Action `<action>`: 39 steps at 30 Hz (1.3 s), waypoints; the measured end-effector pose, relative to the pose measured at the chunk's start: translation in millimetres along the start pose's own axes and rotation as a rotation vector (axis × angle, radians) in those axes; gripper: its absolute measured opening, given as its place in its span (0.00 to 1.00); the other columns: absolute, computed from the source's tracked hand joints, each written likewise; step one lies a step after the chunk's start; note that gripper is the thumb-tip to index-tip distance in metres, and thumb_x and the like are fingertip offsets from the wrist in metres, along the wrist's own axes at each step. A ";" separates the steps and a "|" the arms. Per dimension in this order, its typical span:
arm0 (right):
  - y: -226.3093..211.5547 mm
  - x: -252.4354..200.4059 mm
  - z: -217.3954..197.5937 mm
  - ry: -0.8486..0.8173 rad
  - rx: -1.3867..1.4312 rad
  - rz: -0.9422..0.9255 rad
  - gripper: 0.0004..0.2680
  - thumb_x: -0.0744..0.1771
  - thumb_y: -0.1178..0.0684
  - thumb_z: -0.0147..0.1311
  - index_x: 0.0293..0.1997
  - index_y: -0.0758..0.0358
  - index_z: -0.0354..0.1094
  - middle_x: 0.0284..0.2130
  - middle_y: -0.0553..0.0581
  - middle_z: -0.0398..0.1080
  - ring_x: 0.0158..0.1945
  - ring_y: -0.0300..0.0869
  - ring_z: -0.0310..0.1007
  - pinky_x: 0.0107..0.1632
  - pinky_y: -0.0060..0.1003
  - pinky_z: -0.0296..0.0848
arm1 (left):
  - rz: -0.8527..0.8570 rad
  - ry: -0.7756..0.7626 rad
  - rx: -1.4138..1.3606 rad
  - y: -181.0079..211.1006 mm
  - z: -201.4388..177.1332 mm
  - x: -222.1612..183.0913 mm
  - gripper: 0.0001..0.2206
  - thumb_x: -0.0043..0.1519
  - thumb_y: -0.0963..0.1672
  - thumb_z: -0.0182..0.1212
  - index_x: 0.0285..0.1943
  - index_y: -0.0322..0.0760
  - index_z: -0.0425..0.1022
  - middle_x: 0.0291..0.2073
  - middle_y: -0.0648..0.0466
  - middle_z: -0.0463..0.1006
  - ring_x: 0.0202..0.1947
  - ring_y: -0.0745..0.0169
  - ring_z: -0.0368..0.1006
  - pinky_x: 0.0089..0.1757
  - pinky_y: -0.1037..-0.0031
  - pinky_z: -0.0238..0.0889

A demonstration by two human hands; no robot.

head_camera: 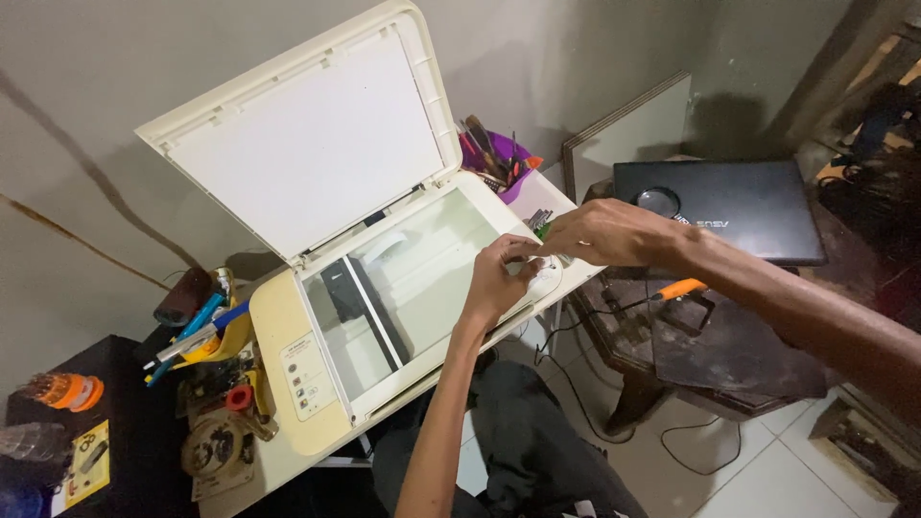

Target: Disassembling and inspecting the internal scanning mechanism and electronic components of a printer on a repair bench.

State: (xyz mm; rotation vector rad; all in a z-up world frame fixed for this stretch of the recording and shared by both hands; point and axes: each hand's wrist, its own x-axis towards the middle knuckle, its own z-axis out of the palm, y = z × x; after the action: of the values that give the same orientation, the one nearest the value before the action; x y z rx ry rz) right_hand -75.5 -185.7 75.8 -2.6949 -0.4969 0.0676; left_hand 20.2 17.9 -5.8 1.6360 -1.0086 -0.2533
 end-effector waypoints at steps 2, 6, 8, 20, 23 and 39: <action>-21.5 -4.2 -7.4 0.039 -0.008 0.015 0.11 0.69 0.55 0.51 0.55 0.49 0.77 0.53 0.57 0.76 0.56 0.58 0.76 0.53 0.57 0.77 | -0.018 -0.010 0.001 2.3 -0.7 -3.1 0.10 0.59 0.37 0.66 0.47 0.39 0.85 0.46 0.44 0.81 0.47 0.37 0.79 0.50 0.56 0.72; -48.6 -12.2 -17.1 0.158 0.050 -0.014 0.09 0.69 0.57 0.51 0.53 0.53 0.76 0.49 0.61 0.77 0.50 0.62 0.78 0.49 0.60 0.78 | -0.025 -0.031 0.063 10.0 -0.5 -7.8 0.08 0.57 0.39 0.67 0.44 0.37 0.84 0.46 0.43 0.79 0.50 0.35 0.77 0.52 0.53 0.69; -32.6 -11.6 -9.1 0.180 0.053 -0.016 0.09 0.69 0.56 0.52 0.53 0.52 0.76 0.48 0.59 0.77 0.50 0.60 0.78 0.48 0.59 0.78 | -0.027 -0.039 0.064 8.6 5.0 -9.3 0.08 0.57 0.39 0.67 0.43 0.40 0.85 0.46 0.45 0.79 0.51 0.36 0.77 0.53 0.54 0.69; -17.7 -10.5 -0.7 0.408 0.126 -0.024 0.07 0.66 0.57 0.58 0.45 0.52 0.80 0.40 0.53 0.80 0.42 0.55 0.81 0.44 0.50 0.79 | 0.023 0.010 0.100 -13.3 14.7 -1.2 0.06 0.55 0.41 0.73 0.40 0.42 0.86 0.42 0.47 0.80 0.49 0.40 0.78 0.51 0.60 0.72; 0.5 -19.9 -3.4 0.554 0.221 0.009 0.06 0.66 0.58 0.61 0.44 0.55 0.80 0.38 0.55 0.79 0.41 0.54 0.81 0.44 0.47 0.79 | 0.032 0.011 0.095 -7.0 12.8 2.7 0.05 0.55 0.43 0.74 0.39 0.42 0.86 0.40 0.47 0.81 0.48 0.41 0.79 0.49 0.62 0.73; 268.7 -158.9 111.2 0.460 0.346 1.055 0.18 0.68 0.34 0.50 0.47 0.57 0.81 0.42 0.68 0.79 0.50 0.65 0.77 0.53 0.59 0.73 | -0.234 -0.023 -0.014 55.5 5.4 2.0 0.14 0.70 0.48 0.58 0.45 0.31 0.78 0.42 0.43 0.80 0.49 0.49 0.79 0.53 0.59 0.70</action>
State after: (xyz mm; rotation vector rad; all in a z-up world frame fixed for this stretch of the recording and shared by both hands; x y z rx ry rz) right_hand -147.8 -430.4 -135.6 -2.2196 0.9819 -0.1586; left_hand -8.3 13.1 41.9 1.7426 -0.8300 -0.4359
